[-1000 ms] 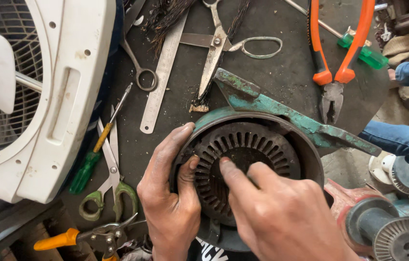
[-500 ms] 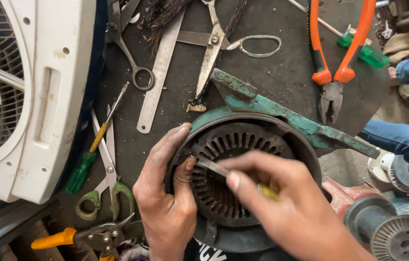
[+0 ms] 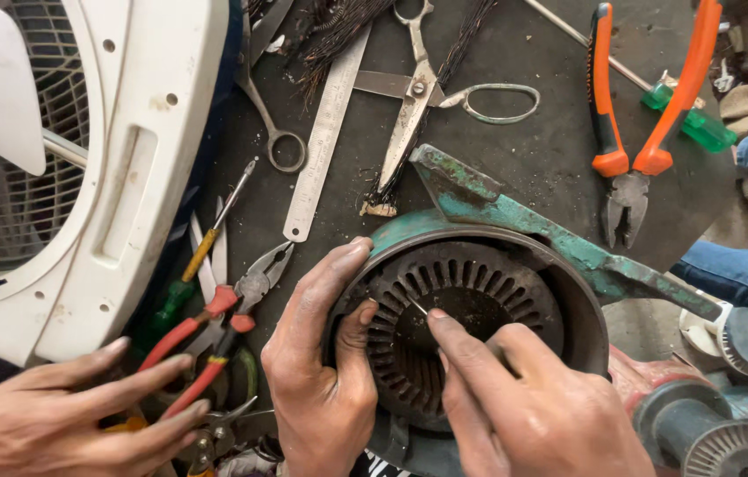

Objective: The person uses a screwdriver to scrape and clean the interior slots of a motor stator held in a bench vise. The person rotates the stator to access different sections while continuing to scrape out debris.

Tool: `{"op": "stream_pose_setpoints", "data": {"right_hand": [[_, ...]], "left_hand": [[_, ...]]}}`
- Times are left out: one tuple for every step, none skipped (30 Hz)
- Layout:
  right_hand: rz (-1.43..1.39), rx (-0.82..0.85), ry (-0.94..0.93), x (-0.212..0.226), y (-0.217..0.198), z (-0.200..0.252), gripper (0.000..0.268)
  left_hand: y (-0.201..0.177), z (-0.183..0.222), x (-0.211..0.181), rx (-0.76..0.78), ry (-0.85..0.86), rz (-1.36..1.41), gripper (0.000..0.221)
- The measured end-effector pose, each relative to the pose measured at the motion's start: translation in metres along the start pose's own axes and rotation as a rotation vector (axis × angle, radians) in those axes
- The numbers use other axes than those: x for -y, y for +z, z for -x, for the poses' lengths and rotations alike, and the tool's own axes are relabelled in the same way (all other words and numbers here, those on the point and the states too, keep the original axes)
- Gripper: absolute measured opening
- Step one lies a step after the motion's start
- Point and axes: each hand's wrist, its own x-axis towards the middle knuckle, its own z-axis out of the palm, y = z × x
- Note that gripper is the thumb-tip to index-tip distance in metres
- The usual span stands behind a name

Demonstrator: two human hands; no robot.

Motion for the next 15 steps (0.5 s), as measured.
{"op": "stream_pose_setpoints", "data": {"right_hand": [[0.062,0.041,-0.031,0.002,0.000,-0.001,0.048],[0.124,0.083,-0.062,0.003,0.000,-0.003,0.051],[0.186,0.126,-0.092,0.004,0.001,-0.005,0.054],[0.207,0.187,-0.077,0.005,0.001,-0.007,0.057],[0.228,0.248,-0.062,0.008,0.003,-0.009,0.060],[0.241,0.271,-0.066,0.010,0.003,-0.012,0.060],[0.253,0.294,-0.070,0.012,0.004,-0.015,0.061],[0.255,0.279,-0.095,0.014,0.004,-0.019,0.059],[0.258,0.263,-0.120,0.016,0.003,-0.023,0.058],[0.231,0.300,-0.092,0.016,0.002,-0.027,0.053],[0.204,0.336,-0.064,0.015,0.000,-0.030,0.049],[0.174,0.377,-0.037,0.014,-0.001,-0.032,0.044],[0.079,0.314,-0.060,0.012,-0.001,-0.033,0.039],[-0.019,0.251,-0.078,0.009,-0.002,-0.032,0.035],[-0.117,0.188,-0.095,0.005,-0.002,-0.031,0.030]], "left_hand": [[0.000,0.000,0.001,0.001,0.000,0.003,0.045],[-0.001,0.001,0.001,0.003,-0.001,0.007,0.046],[-0.002,0.001,0.002,0.004,-0.002,0.011,0.047],[-0.002,0.001,0.002,0.004,0.008,0.013,0.047],[-0.003,0.001,0.003,0.005,0.018,0.014,0.047],[-0.004,0.001,0.003,0.004,0.028,0.016,0.047],[-0.005,0.001,0.003,0.003,0.029,0.020,0.047],[-0.006,0.001,0.003,0.001,0.029,0.023,0.048],[-0.006,0.000,0.003,-0.001,0.030,0.025,0.048],[-0.007,0.000,0.003,-0.002,0.035,0.032,0.048],[-0.008,-0.001,0.004,-0.002,0.039,0.039,0.048],[-0.008,-0.001,0.005,-0.004,0.039,0.043,0.048],[-0.008,-0.002,0.006,-0.013,0.044,0.045,0.047],[-0.008,-0.002,0.007,-0.016,0.047,0.046,0.046],[-0.007,-0.002,0.008,-0.019,0.051,0.046,0.045]]}}
